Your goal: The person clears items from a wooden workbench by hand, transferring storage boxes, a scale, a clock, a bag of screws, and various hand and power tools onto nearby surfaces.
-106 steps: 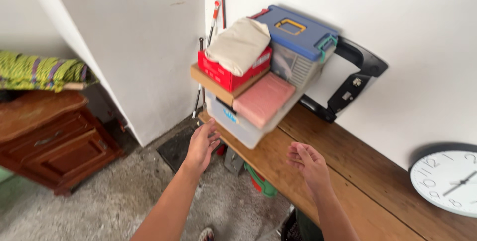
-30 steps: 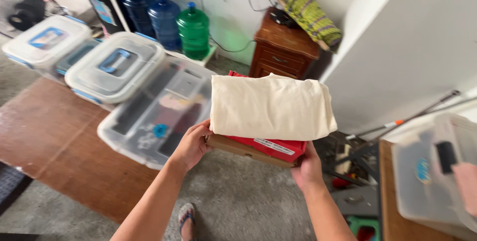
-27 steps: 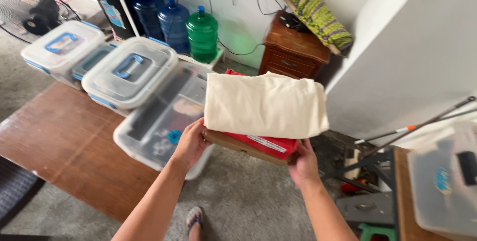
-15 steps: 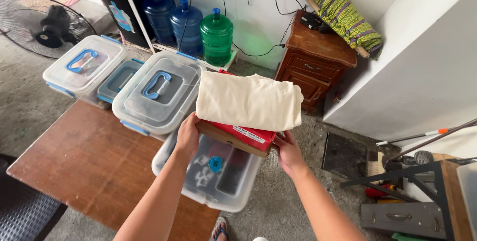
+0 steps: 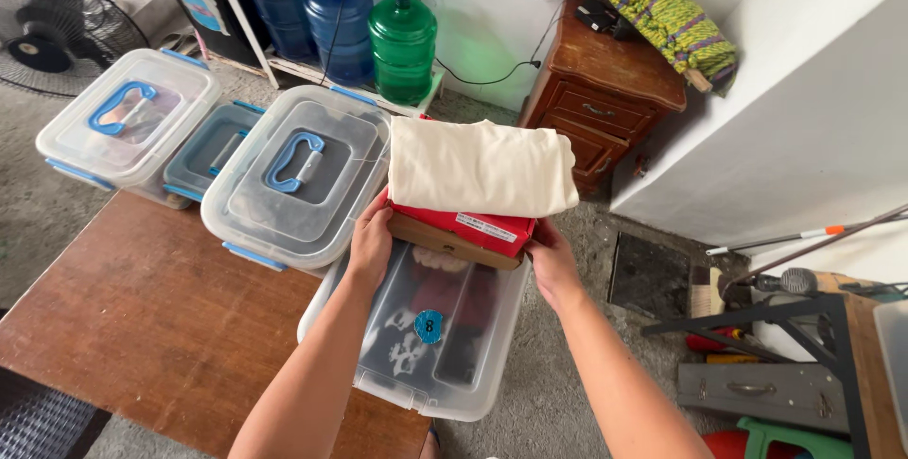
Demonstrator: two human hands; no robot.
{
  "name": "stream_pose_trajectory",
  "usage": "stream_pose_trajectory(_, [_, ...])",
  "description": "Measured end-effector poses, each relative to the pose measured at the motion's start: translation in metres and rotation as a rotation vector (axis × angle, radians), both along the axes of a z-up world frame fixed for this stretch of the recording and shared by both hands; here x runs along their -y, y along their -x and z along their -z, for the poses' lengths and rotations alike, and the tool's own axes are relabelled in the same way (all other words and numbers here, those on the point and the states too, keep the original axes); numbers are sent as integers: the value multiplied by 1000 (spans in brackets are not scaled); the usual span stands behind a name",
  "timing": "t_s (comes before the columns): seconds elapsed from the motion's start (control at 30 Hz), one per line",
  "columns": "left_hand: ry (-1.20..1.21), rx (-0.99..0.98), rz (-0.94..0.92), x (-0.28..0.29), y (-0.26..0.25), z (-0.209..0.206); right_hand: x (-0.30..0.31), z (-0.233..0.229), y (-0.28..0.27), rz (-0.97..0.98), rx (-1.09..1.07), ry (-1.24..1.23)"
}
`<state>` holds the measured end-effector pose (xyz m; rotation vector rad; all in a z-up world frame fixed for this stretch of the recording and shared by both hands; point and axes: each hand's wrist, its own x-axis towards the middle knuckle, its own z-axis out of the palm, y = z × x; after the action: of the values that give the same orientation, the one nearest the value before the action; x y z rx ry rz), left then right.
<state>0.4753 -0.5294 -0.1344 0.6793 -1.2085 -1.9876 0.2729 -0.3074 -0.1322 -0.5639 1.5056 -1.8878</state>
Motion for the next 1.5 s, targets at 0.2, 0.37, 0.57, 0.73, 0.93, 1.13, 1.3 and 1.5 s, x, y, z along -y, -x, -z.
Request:
stream_pose_trajectory(0.2, [87,290,-214,-22,6,-34,-8,-18,-8,11,76,-80])
stream_pose_trajectory(0.37, [669,359,-543,-91,-21,-58,-52,-34,-11,59,94,-151])
stream_pose_trajectory(0.57, [778,333,-258,-154,-2,-78,-168,-55,20,369,118,-103])
stream_pose_trajectory(0.73, [670,297,97,-202,51,-90,-282,-64,23,704,165,-41])
stream_pose_trajectory(0.93, [593,283,465,-288,135,-96,-422,-63,37,1028,137,107])
stream_pose_trajectory(1.13, [487,355,737,-404,233,-103,-558,-76,69,1292,-55,127])
stream_pose_trajectory(1.3, [463,223,862,-523,314,-115,-665,-95,116,1453,-252,-18])
stream_pose_trajectory(1.5, [252,233,1054,-651,383,-141,-745,-98,186,1405,-380,-207])
